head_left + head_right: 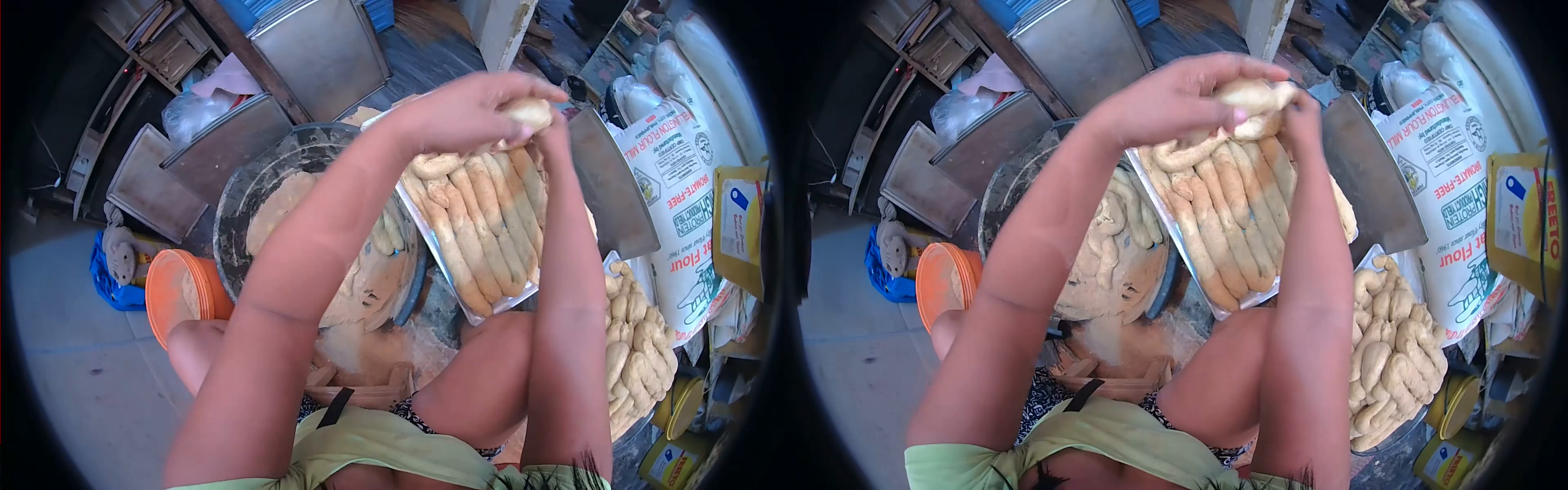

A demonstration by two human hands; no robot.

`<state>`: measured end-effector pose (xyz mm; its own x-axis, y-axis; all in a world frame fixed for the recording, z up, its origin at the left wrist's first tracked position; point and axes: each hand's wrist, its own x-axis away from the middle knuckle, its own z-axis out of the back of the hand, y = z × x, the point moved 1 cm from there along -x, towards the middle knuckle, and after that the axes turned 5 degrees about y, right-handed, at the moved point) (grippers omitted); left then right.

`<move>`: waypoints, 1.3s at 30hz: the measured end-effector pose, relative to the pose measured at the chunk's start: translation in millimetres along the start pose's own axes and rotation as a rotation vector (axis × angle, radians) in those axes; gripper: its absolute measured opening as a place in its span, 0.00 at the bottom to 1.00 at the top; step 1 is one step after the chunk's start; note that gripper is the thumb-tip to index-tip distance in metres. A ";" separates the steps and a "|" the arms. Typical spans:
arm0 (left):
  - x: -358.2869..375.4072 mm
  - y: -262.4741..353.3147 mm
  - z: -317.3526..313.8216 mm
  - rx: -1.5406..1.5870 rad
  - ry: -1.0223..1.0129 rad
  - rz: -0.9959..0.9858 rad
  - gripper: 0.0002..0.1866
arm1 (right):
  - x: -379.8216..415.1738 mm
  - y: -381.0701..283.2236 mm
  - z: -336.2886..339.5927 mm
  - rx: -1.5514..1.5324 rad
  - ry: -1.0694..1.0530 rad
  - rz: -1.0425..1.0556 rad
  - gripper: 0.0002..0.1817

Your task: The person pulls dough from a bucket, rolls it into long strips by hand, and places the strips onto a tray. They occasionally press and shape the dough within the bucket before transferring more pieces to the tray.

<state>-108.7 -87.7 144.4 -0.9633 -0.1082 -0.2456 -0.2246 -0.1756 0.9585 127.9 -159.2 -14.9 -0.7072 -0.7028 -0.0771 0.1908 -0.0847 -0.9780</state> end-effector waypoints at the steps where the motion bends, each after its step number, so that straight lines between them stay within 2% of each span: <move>1: 8.0 -13.5 -0.5 -0.216 0.051 0.047 0.26 | -3.0 9.4 12.4 -0.106 0.161 -0.086 0.18; 2: 17.9 -30.3 -1.8 -0.433 0.102 0.093 0.26 | -3.0 20.4 22.4 -0.213 0.322 -0.170 0.16; 4: 41.7 -95.9 -12.7 -0.682 0.127 0.274 0.25 | 8.1 35.9 33.6 -0.338 0.323 -0.242 0.15; 5: 56.7 -126.8 -19.6 -0.877 0.145 0.223 0.24 | 3.8 55.9 43.9 -0.462 0.279 -0.297 0.16; 6: 69.7 -148.3 -26.9 -1.067 0.159 0.169 0.24 | 6.1 52.1 47.9 -0.459 0.281 -0.296 0.16; 7: 79.1 -155.7 -34.5 -1.061 0.157 0.168 0.24 | 12.4 42.2 53.3 -0.623 0.238 -0.387 0.16; 8: 88.3 -161.3 -40.6 -1.081 0.307 0.077 0.22 | 17.7 32.5 57.6 -0.788 0.195 -0.478 0.16; 9: 93.3 -160.9 -43.4 -1.095 0.458 -0.013 0.21 | 16.5 22.6 53.6 -0.753 0.201 -0.513 0.18; 10: 94.9 -162.4 -43.7 -1.086 0.455 -0.010 0.21 | 16.7 26.8 48.3 -0.748 0.207 -0.519 0.18; 12: 94.2 -162.0 -37.7 -1.015 0.504 0.130 0.18 | 16.8 33.0 33.0 -0.557 -0.041 -0.291 0.19; 14: 94.0 -154.8 -26.9 -1.028 0.510 0.173 0.16 | 15.5 33.1 21.6 -0.533 -0.057 -0.265 0.23; 16: 97.6 -151.2 -24.4 -1.043 0.515 0.223 0.15 | 15.3 13.2 8.7 0.234 0.104 -0.068 0.24; 17: 101.6 -149.1 -26.1 -1.044 0.558 0.125 0.15 | 18.4 -2.7 2.3 0.942 0.196 0.048 0.25; 18: 108.3 -147.0 -27.6 -1.046 0.601 0.030 0.15 | 15.4 4.5 -0.9 0.937 0.181 0.049 0.25; 19: 119.2 -145.0 -28.4 -1.054 0.634 0.061 0.20 | 10.0 13.5 -4.2 0.830 0.259 0.229 0.27; 20: 132.6 -149.0 -27.1 -1.062 0.640 0.081 0.20 | 6.6 24.3 -9.7 0.712 0.334 0.403 0.29; 21: 151.9 -160.1 -23.3 -0.987 0.866 0.160 0.21 | 8.8 31.6 -19.9 0.848 0.264 0.416 0.33; 22: 174.0 -174.9 -18.6 -0.904 1.090 0.235 0.23 | 13.6 30.4 -29.1 0.837 0.246 0.416 0.33; 24: 242.1 -230.2 -1.2 -0.755 1.369 0.380 0.25 | 23.6 21.2 -44.1 1.256 0.277 0.322 0.38; 26: 329.5 -295.5 4.9 -0.728 1.592 0.760 0.26 | 23.4 23.4 -53.1 1.259 0.273 0.279 0.41; 28: 438.7 -390.6 -0.8 -0.241 1.944 1.075 0.30 | 28.9 17.0 -60.2 1.339 0.222 0.299 0.42; 30: 453.4 -330.3 -16.7 -0.282 1.704 1.621 0.35 | 31.2 17.5 -62.7 1.395 0.212 0.310 0.40; 32: 540.3 -420.5 -40.7 -0.379 1.538 1.718 0.35 | 28.6 21.8 -61.8 1.300 0.206 0.486 0.38; 33: 580.6 -462.2 -51.7 -0.429 1.453 1.760 0.35 | 27.2 25.9 -62.7 1.321 0.239 0.507 0.35; 36: 493.1 -364.7 -68.3 -0.776 1.162 1.867 0.28 | 23.2 23.4 -63.8 1.343 0.166 0.422 0.33; 39: 487.6 -362.9 -70.9 -0.860 0.930 1.986 0.27 | 21.0 21.2 -64.5 1.339 0.167 0.427 0.33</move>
<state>-486.5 -146.1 -333.4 0.5012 -0.7969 0.3374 0.8650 0.4716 -0.1711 73.2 -130.2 -49.8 -0.4850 -0.7616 -0.4299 0.8326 -0.5525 0.0396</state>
